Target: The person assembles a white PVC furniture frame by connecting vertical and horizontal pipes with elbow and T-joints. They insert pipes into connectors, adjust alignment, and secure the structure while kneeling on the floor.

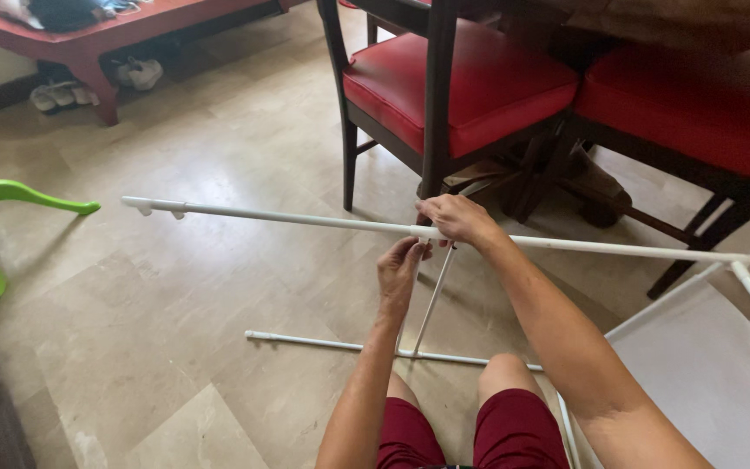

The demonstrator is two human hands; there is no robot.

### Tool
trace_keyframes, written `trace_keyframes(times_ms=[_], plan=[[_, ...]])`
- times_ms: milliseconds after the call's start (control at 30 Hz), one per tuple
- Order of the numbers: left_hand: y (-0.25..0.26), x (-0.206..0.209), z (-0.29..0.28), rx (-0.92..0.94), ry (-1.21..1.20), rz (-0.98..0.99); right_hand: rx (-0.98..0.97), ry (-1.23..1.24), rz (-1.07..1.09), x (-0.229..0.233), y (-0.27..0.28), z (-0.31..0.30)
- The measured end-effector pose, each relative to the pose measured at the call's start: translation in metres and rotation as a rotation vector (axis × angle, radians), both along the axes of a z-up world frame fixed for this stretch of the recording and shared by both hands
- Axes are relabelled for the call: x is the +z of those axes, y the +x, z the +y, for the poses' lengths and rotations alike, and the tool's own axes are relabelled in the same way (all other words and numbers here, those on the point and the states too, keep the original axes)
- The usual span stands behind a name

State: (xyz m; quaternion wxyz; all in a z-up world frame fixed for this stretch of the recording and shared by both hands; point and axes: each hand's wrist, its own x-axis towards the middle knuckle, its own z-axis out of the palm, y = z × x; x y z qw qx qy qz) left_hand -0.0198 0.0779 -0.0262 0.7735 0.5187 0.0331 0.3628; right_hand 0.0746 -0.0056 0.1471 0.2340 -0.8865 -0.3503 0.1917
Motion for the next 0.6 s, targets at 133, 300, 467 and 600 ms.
trace_keyframes(times_ms=[133, 300, 467, 600], plan=[[0.013, -0.023, -0.004, -0.051, -0.151, -0.160, 0.034, 0.077, 0.120, -0.005, 0.007, 0.001], [0.030, -0.029, 0.004, -0.103, -0.283, -0.202, -0.027, -0.008, -0.083, -0.008, 0.011, 0.004], [0.013, -0.006, -0.016, 0.202, -0.034, -0.123, -0.022, -0.028, -0.112, -0.008, 0.014, 0.003], [-0.014, 0.011, -0.063, 0.662, 0.486, 0.109, -0.020, -0.019, -0.127, -0.007, 0.016, 0.003]])
